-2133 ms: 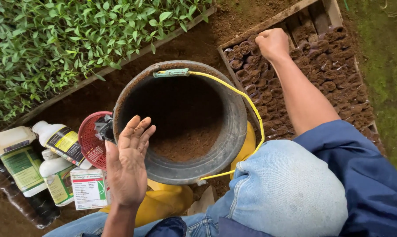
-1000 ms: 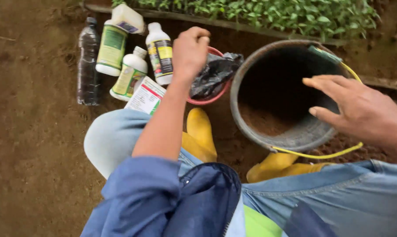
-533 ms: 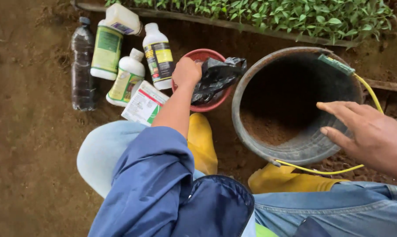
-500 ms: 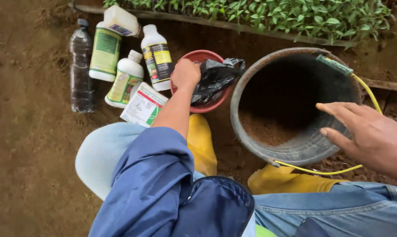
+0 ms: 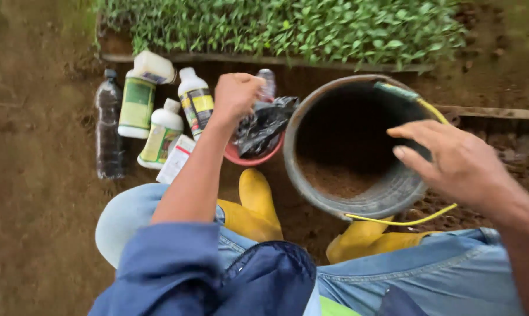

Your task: The person sits on the ground and repeatedly scoops soil from a bucket into small plastic bags. They then seal the bags and place them into a wooden tray filled with similar soil-filled bags. The person continues this process of filling and arranging the bags throughout the video.

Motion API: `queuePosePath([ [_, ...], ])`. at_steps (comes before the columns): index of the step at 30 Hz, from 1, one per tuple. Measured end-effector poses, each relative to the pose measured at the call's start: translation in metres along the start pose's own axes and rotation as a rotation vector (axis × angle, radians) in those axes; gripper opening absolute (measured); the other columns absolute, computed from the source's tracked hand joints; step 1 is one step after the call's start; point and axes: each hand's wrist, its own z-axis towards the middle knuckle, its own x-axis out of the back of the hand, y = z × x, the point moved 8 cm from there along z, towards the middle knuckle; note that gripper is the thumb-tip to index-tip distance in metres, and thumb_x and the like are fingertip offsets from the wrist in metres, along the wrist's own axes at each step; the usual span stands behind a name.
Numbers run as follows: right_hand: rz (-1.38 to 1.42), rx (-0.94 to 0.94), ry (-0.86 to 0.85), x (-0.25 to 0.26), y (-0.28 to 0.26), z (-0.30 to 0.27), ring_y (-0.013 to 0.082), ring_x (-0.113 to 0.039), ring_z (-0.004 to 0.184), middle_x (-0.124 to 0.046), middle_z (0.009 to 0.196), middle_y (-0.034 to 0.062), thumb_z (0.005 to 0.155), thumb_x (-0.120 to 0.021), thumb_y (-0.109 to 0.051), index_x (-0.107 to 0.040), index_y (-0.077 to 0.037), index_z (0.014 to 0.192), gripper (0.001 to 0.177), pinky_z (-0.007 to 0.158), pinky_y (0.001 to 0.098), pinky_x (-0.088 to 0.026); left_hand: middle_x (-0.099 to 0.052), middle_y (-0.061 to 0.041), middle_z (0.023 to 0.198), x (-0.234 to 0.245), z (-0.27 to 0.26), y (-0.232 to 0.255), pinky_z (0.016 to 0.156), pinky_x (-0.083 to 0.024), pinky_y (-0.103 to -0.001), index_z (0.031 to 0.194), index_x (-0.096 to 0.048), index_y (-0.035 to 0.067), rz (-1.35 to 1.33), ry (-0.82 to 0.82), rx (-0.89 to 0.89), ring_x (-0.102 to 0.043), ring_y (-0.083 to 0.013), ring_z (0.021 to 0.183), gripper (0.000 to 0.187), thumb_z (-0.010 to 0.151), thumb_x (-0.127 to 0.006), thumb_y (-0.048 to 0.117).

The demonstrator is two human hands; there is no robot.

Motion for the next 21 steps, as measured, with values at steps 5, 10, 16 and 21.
queuePosePath([
  [5, 0.333, -0.097, 0.25, 0.018, -0.03, 0.004, 0.0194, -0.067, 0.115, -0.074, 0.123, 0.0062, 0.096, -0.061, -0.021, -0.076, -0.01, 0.117, 0.028, 0.101, 0.0344, -0.047, -0.053, 0.0, 0.054, -0.054, -0.081, 0.056, 0.045, -0.035, -0.021, 0.074, -0.07, 0.012, -0.276, -0.308, -0.147, -0.045, -0.0064, 0.047, 0.017, 0.087, -0.073, 0.023],
  [10, 0.487, -0.08, 0.341, -0.01, -0.029, 0.006, 0.0213, -0.064, 0.126, -0.07, 0.13, 0.0024, 0.091, -0.076, -0.032, -0.075, -0.02, 0.119, 0.031, 0.107, 0.0373, -0.048, -0.057, -0.005, 0.056, -0.099, -0.11, 0.048, 0.042, -0.041, -0.017, 0.087, -0.076, 0.004, -0.378, -0.351, -0.062, -0.055, -0.0072, 0.044, 0.017, 0.086, -0.073, 0.021],
  [16, 0.544, -0.13, 0.386, -0.015, -0.032, 0.01, 0.0256, -0.065, 0.121, -0.067, 0.129, 0.0055, 0.086, -0.082, -0.027, -0.073, -0.012, 0.112, 0.031, 0.094, 0.0334, -0.058, -0.063, -0.008, 0.057, -0.115, -0.125, 0.048, 0.045, -0.045, -0.021, 0.081, -0.078, 0.008, -0.297, -0.327, -0.079, -0.059, -0.0098, 0.048, 0.019, 0.084, -0.078, 0.028],
  [21, 0.628, -0.129, 0.506, -0.01, -0.021, 0.014, 0.021, -0.071, 0.106, -0.074, 0.116, 0.0066, 0.096, -0.073, -0.015, -0.075, -0.008, 0.098, 0.008, 0.086, 0.0301, -0.059, -0.066, -0.008, 0.062, -0.125, -0.122, 0.045, 0.051, -0.05, -0.021, 0.082, -0.077, 0.007, -0.364, -0.358, -0.084, -0.062, -0.0105, 0.053, 0.019, 0.086, -0.077, 0.025],
])
